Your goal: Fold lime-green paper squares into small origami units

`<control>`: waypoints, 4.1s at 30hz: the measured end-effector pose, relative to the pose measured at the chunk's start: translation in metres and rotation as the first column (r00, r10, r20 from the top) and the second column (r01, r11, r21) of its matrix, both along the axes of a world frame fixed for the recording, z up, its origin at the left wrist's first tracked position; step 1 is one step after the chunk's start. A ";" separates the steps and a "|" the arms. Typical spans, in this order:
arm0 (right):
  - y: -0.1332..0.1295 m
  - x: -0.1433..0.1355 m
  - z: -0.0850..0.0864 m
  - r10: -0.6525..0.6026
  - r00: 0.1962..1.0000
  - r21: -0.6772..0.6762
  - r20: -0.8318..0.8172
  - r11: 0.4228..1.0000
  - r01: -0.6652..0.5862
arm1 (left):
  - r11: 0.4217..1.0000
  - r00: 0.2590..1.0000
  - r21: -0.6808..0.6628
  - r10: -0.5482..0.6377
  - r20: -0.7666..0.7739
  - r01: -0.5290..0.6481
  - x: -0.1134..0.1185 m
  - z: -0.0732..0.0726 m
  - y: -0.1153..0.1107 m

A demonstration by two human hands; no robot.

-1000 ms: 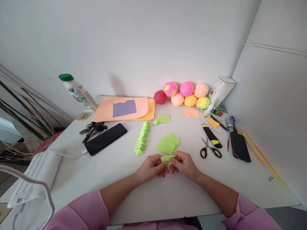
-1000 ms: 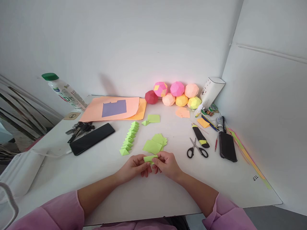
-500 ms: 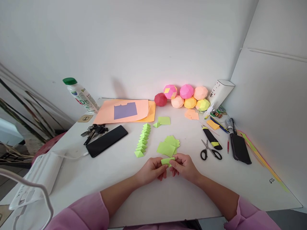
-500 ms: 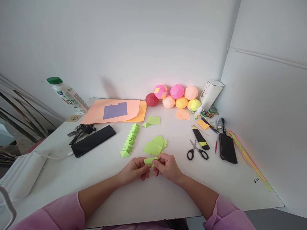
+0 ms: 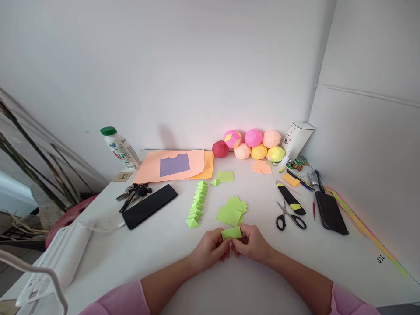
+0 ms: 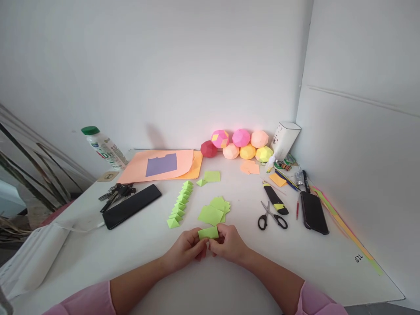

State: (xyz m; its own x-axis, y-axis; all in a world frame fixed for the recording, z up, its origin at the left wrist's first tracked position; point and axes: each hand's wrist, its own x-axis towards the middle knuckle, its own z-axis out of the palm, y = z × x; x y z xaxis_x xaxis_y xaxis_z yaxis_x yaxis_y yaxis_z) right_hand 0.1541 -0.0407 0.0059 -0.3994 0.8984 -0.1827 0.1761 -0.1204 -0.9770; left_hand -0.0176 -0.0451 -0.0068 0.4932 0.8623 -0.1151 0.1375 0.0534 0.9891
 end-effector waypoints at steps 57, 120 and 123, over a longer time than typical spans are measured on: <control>0.014 0.011 -0.006 -0.129 0.975 0.730 0.183 0.682 -0.047 | 0.979 0.913 -0.198 0.122 0.389 -0.047 -0.005 -0.001 0.009; 0.005 0.005 0.011 -0.111 0.993 0.301 -0.030 0.947 0.114 | 0.978 0.980 -0.208 0.054 0.190 -0.014 -0.002 0.006 0.005; 0.004 0.005 0.009 -0.128 0.992 0.335 -0.015 0.934 0.126 | 0.978 0.983 -0.206 0.056 0.178 -0.019 -0.002 0.007 0.005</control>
State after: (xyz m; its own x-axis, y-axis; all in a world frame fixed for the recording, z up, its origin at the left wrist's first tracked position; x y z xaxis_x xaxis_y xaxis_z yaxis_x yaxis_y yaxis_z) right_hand 0.1591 -0.0364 0.0150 -0.2777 0.9511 0.1349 0.1877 0.1914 -0.9634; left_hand -0.0199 -0.0401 0.0000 0.4897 0.8484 -0.2009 -0.0492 0.2569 0.9652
